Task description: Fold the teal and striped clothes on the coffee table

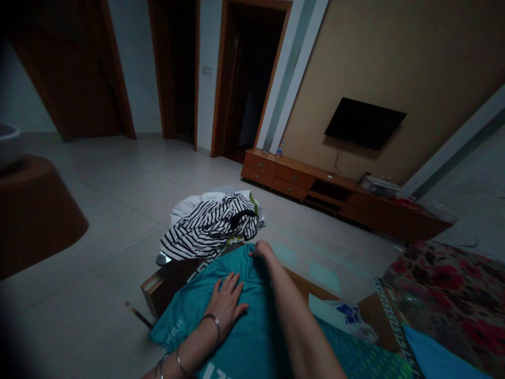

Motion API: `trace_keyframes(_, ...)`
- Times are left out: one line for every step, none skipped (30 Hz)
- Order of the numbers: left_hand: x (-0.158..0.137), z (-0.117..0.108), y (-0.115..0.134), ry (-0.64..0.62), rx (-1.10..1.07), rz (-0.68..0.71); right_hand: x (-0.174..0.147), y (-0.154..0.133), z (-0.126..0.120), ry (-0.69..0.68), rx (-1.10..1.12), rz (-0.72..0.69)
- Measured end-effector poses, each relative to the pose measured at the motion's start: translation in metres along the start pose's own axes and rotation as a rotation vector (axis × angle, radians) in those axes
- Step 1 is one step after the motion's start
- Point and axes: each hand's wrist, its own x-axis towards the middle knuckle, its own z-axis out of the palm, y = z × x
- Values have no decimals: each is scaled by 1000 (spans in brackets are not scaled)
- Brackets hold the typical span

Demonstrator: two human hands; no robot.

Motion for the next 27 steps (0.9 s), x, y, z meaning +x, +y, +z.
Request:
trace_keyframes(0, -2, 0, 5, -4, -10, -2, 0, -1, 6, 16, -7)
trace_keyframes(-1, -3, 1, 8, -10, -12, -4, -1, -2, 20, 34, -6)
trace_keyframes(-1, -4, 1, 11, -17, -10, -7, -1, -3, 40, 55, -8)
trace_keyframes(-2, -4, 1, 14, -25, -4, -10, -2, -5, 63, 80, -17)
trace_keyframes(-2, -4, 0, 16, -32, 2, -13, -3, -8, 84, 108, -31)
trace_keyframes(-3, -3, 0, 19, -36, 8, -17, -5, -11, 100, 138, -49)
trace_keyframes(-3, -2, 0, 23, -39, 14, -21, -6, -15, 110, 169, -73)
trace_keyframes(-3, 0, -1, 26, -38, 19, -25, -8, -19, 118, 201, -102)
trace_keyframes(-4, 2, -1, 28, -36, 24, -30, -11, -25, 125, 231, -134)
trace_keyframes(-4, 3, -2, 29, -31, 28, -36, -14, -31, 132, 259, -168)
trace_keyframes(-4, 5, -2, 28, -23, 32, -43, -17, -37, 138, 284, -202)
trace_keyframes(-4, 7, -3, 26, -15, 37, -52, -20, -44, 144, 305, -233)
trace_keyframes(-4, 8, -3, 24, -6, 41, -62, -24, -50, 153, 324, -257)
trace_keyframes(-5, 8, -3, 24, 1, 46, -76, -28, -55, 163, 339, -280)
trace_keyframes(-5, 8, -3, 28, 4, 50, -92, -31, -59, 174, 346, -309)
trace_keyframes(-6, 6, -3, 35, 3, 53, -111, -34, -61, 183, 340, -351)
trace_keyframes(-7, 5, -3, 39, -3, 56, -132, -36, -61, 189, 319, -410)
trace_keyframes(-8, 2, -3, 40, -12, 64, -155, -37, -59, 188, 280, -481)
trace_keyframes(-9, -1, -4, 35, -23, 79, -179, -37, -55, 173, 222, -564)
trace_keyframes(-12, -5, -6, 25, -32, 100, -203, -35, -50, 146, 151, -644)
trace_keyframes(-14, -9, -9, 12, -38, 121, -225, -32, -44, 110, 75, -710)
trace_keyframes(-18, -13, -13, 0, -39, 139, -246, -27, -37, 72, 8, -761)
trace_keyframes(-22, -17, -18, -9, -36, 149, -263, -20, -31, 42, -46, -789)
trace_keyframes(-26, -21, -24, -14, -29, 150, -276, -11, -25, 22, -85, -795)
trace_keyframes(-31, -24, -30, -20, -22, 145, -285, -2, -21, 17, -108, -779)
trace_keyframes(-35, -26, -38, -23, -13, 141, -290, 9, -18, 25, -116, -741)
trace_keyframes(-39, -28, -46, -25, 1, 141, -291, 21, -16, 38, -116, -689)
